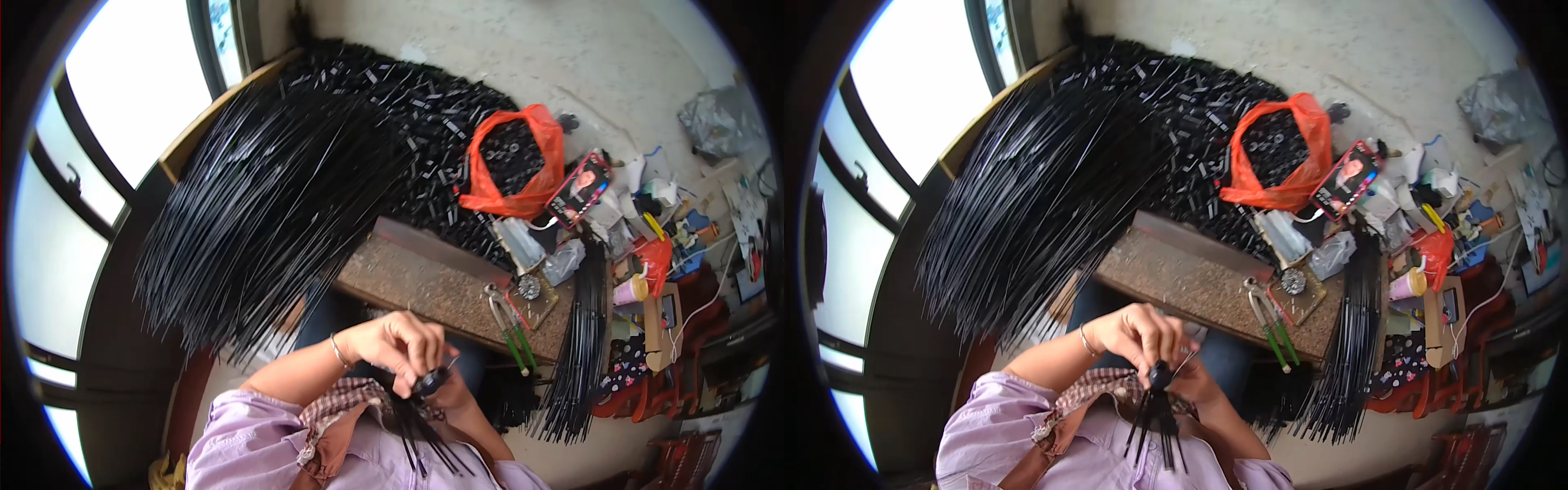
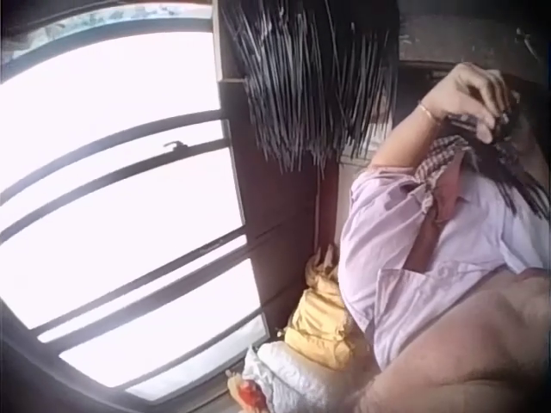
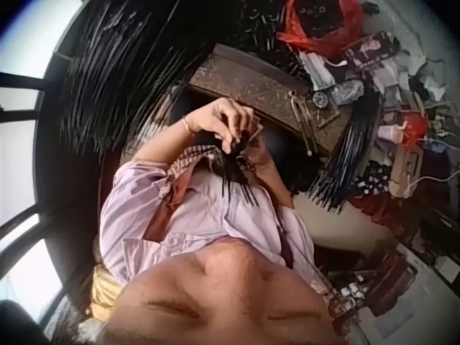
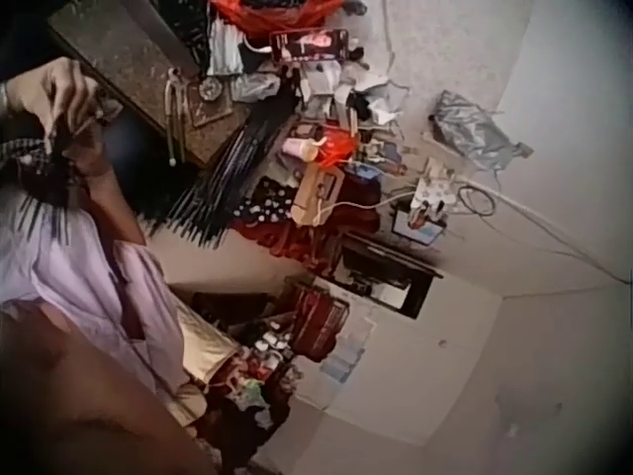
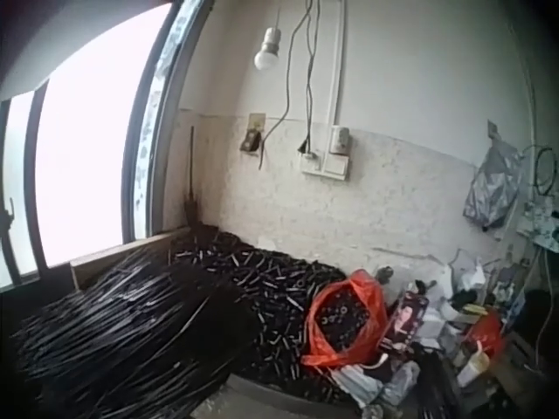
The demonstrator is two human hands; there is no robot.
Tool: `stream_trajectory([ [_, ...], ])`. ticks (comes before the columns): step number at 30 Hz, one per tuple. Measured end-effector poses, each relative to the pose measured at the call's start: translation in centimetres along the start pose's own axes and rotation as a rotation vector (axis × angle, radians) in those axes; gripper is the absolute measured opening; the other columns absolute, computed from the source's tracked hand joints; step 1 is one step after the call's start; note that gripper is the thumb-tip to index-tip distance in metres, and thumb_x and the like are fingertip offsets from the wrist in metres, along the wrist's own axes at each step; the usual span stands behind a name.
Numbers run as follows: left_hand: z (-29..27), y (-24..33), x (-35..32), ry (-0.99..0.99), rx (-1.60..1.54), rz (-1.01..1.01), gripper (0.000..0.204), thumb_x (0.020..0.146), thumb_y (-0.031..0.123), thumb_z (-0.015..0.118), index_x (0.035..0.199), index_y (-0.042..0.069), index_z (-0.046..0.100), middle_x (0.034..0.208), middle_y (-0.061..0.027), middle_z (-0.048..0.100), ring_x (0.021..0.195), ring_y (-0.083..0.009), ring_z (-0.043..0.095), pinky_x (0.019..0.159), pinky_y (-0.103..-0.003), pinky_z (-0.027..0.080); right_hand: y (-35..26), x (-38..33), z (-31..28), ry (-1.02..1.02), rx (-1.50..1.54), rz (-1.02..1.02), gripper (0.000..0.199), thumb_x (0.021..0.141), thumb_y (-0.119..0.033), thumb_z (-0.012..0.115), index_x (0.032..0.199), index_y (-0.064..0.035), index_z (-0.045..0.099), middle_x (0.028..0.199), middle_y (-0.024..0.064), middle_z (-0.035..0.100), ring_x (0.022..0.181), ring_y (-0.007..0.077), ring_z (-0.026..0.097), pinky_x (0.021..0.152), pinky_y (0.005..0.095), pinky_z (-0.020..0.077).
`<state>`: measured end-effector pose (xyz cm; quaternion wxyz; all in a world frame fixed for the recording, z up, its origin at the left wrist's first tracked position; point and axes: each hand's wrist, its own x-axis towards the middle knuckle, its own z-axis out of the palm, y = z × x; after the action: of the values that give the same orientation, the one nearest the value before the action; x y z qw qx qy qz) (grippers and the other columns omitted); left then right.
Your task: Attaching small plastic components to long black rods at a manual assembly station.
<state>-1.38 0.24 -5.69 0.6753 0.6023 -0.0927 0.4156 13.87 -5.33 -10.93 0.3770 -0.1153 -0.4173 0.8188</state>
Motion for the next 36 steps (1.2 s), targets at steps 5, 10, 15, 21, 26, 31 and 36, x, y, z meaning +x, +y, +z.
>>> stream_trajectory([
  [5,-0.9,-1.1,-0.4,0.483,0.044,-0.257,0.058,0.063,0.026,0.061,0.108,0.0,0.033,0.102,-0.0092,0.043,0.098,-0.0205,0.039,0.087,-0.038,0.025,-0.5,2.1,0.2,0.482,0.056,-0.275,0.021,0.074,-0.014,0.049,0.092,-0.0039,0.043,0.079,0.0041,0.05,0.071,0.011,0.047,0.064,0.0232,0.0379],
  [10,-0.5,0.1,0.1,0.385,0.721,-0.125,0.075,0.049,0.03,0.07,0.108,0.0,0.035,0.102,-0.0121,0.042,0.095,-0.0201,0.04,0.081,-0.031,0.031,-0.4,4.9,1.8,0.905,-0.479,-0.637,0.017,0.074,-0.009,0.049,0.089,-0.0022,0.046,0.083,0.0,0.048,0.067,0.0034,0.043,0.058,0.016,0.0342],
  [15,-0.5,1.9,1.3,0.584,0.766,-0.229,0.027,0.055,0.012,0.068,0.074,0.001,0.053,0.068,-0.0057,0.054,0.064,-0.012,0.051,0.061,-0.023,0.04,-1.1,4.5,2.2,0.778,-0.787,-0.542,0.012,0.067,-0.002,0.055,0.078,0.0012,0.052,0.082,0.0045,0.05,0.061,0.0046,0.045,0.051,0.0141,0.0351],
  [21,-1.8,2.3,-0.3,0.404,0.357,-0.304,0.025,0.051,0.009,0.07,0.065,0.002,0.051,0.066,0.0008,0.049,0.062,-0.0071,0.043,0.056,-0.021,0.035,-3.2,4.3,1.4,0.342,-0.334,-0.332,0.018,0.058,0.004,0.061,0.073,0.0002,0.051,0.072,0.0036,0.054,0.065,0.0093,0.051,0.057,0.0192,0.0422],
  [26,-2.0,1.9,-0.8,0.26,0.218,-0.313,0.024,0.052,0.009,0.069,0.065,0.001,0.051,0.061,-0.0005,0.047,0.065,-0.01,0.044,0.06,-0.023,0.035,-2.4,4.5,-0.1,0.008,-0.285,-0.34,0.024,0.054,0.007,0.062,0.071,-0.0025,0.049,0.072,0.0032,0.054,0.068,0.0107,0.051,0.061,0.0216,0.0428],
  [31,-0.5,0.2,-0.6,0.233,1.131,-0.14,0.062,0.053,0.019,0.069,0.101,0.001,0.035,0.093,-0.012,0.045,0.08,-0.0241,0.048,0.068,-0.03,0.039,-3.0,4.9,1.3,0.534,-0.278,-0.339,0.024,0.055,0.006,0.062,0.072,-0.0043,0.047,0.073,0.0004,0.05,0.066,0.0073,0.048,0.058,0.0194,0.0409],
  [36,0.6,-0.5,-0.9,0.551,0.929,-0.376,0.046,0.061,0.005,0.058,0.098,0.0,0.033,0.081,-0.0138,0.046,0.071,-0.0264,0.049,0.063,-0.031,0.039,-2.4,5.0,1.5,0.8,-0.962,-0.586,0.022,0.059,0.001,0.062,0.077,-0.0023,0.048,0.074,0.0022,0.046,0.061,0.006,0.043,0.054,0.0177,0.0368],
])
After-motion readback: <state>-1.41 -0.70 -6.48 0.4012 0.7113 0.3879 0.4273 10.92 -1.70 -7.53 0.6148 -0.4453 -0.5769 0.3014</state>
